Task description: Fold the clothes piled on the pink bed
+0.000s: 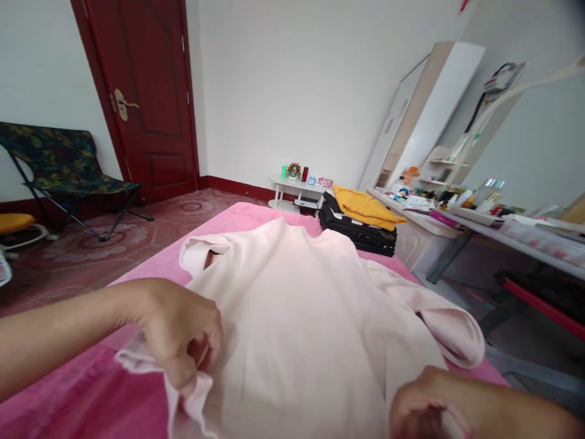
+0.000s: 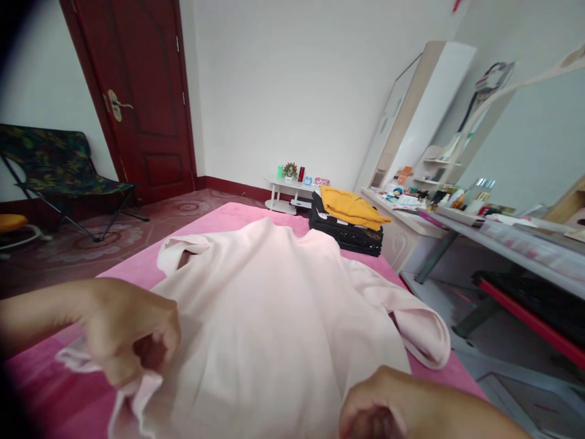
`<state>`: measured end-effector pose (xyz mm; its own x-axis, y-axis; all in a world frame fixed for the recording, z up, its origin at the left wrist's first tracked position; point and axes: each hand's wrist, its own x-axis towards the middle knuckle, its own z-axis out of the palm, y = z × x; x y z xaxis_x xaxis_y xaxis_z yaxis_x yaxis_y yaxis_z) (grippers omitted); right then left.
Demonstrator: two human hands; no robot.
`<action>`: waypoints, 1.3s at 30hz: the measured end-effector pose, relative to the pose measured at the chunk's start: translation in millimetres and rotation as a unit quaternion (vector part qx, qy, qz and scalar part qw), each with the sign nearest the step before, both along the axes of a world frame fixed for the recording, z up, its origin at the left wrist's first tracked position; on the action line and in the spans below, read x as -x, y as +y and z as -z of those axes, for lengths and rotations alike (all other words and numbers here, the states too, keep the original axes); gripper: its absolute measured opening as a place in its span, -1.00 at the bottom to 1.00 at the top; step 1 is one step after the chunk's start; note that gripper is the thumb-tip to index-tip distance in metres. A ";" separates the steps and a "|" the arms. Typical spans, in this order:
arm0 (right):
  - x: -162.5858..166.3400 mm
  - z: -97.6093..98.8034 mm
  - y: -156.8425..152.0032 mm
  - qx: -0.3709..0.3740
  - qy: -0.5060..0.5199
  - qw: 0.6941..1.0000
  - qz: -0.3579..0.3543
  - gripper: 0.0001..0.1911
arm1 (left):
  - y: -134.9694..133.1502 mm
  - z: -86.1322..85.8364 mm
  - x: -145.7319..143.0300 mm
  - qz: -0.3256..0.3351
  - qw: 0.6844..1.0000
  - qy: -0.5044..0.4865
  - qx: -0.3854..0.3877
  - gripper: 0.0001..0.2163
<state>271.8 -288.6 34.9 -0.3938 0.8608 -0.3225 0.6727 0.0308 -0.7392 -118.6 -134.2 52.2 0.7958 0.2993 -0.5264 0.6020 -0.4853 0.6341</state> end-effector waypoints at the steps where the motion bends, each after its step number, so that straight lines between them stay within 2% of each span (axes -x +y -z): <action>1: -2.8 -3.4 8.9 0.070 0.054 0.996 -0.019 -0.54 | 6.1 -0.6 -2.2 0.014 0.997 0.019 0.071 -0.83; 2: -8.4 -6.3 20.8 0.108 0.102 0.989 -0.017 -0.49 | 16.1 -0.3 -4.2 0.005 0.994 0.012 0.107 -0.78; 3: -16.4 -7.1 35.3 0.089 0.135 0.986 0.023 -0.47 | 30.2 1.7 -5.8 -0.027 0.995 -0.021 0.089 -0.76; 5: -37.3 -0.4 69.7 -0.025 0.154 0.975 0.158 -0.52 | 67.8 11.6 -7.6 -0.120 0.985 -0.109 -0.055 -0.78; 7: -58.9 16.2 106.8 -0.132 0.130 0.935 0.301 -0.62 | 110.5 27.0 -8.1 -0.219 0.929 -0.146 -0.259 -0.77; 8: -68.1 26.3 124.9 -0.159 0.118 0.916 0.348 -0.67 | 130.6 35.1 -8.7 -0.257 0.895 -0.132 -0.340 -0.73; 9: -75.6 36.2 142.0 -0.176 0.113 0.900 0.382 -0.73 | 148.6 42.4 -9.8 -0.275 0.873 -0.103 -0.390 -0.68; 11: -85.5 53.3 172.0 -0.192 0.105 0.877 0.428 -0.76 | 176.3 54.1 -14.7 -0.299 0.845 -0.035 -0.441 -0.60; 12: -88.3 60.0 184.4 -0.197 0.091 0.869 0.445 -0.72 | 186.3 58.5 -18.4 -0.308 0.839 -0.007 -0.448 -0.56; 17: -97.8 84.9 223.0 -0.208 -0.127 0.863 0.443 -0.25 | 215.6 79.4 -34.6 -0.382 0.814 0.067 -0.434 -0.40; 19: -103.3 93.9 230.7 -0.225 -0.185 0.853 0.433 -0.17 | 223.6 89.7 -34.7 -0.399 0.806 0.083 -0.430 -0.35; 21: -108.1 100.8 236.3 -0.233 -0.252 0.837 0.426 -0.21 | 229.3 98.4 -31.7 -0.407 0.801 0.086 -0.432 -0.36; 23: -111.3 102.8 240.2 -0.215 -0.314 0.828 0.412 -0.38 | 232.1 102.3 -27.1 -0.409 0.799 0.082 -0.432 -0.42; 26: -117.7 93.0 241.7 -0.187 -0.349 0.826 0.402 -0.63 | 233.1 97.0 -17.6 -0.397 0.797 0.064 -0.451 -0.51; 29: -131.5 76.9 235.8 -0.203 -0.391 0.789 0.429 -0.65 | 234.7 87.3 -3.6 -0.395 0.767 0.068 -0.500 -0.55; 31: -142.0 72.0 229.2 -0.220 -0.414 0.758 0.453 -0.61 | 236.5 85.7 5.1 -0.407 0.751 0.086 -0.513 -0.54; 32: -145.9 72.6 225.9 -0.223 -0.421 0.753 0.454 -0.60 | 237.3 86.7 7.9 -0.410 0.750 0.095 -0.511 -0.54; 36: -144.6 82.8 222.9 -0.226 -0.445 0.775 0.388 -0.62 | 238.5 88.4 1.1 -0.365 0.764 0.130 -0.516 -0.59; 39: -129.2 76.0 238.7 -0.206 -0.461 0.774 0.383 -0.65 | 239.0 70.5 -25.3 -0.317 0.740 0.165 -0.570 -0.58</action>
<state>401.0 -49.9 -41.0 0.5168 0.8321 0.2014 0.8456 -0.5329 0.0320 -93.3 104.8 -18.2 0.1886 0.9568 0.2211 0.9686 -0.1442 -0.2023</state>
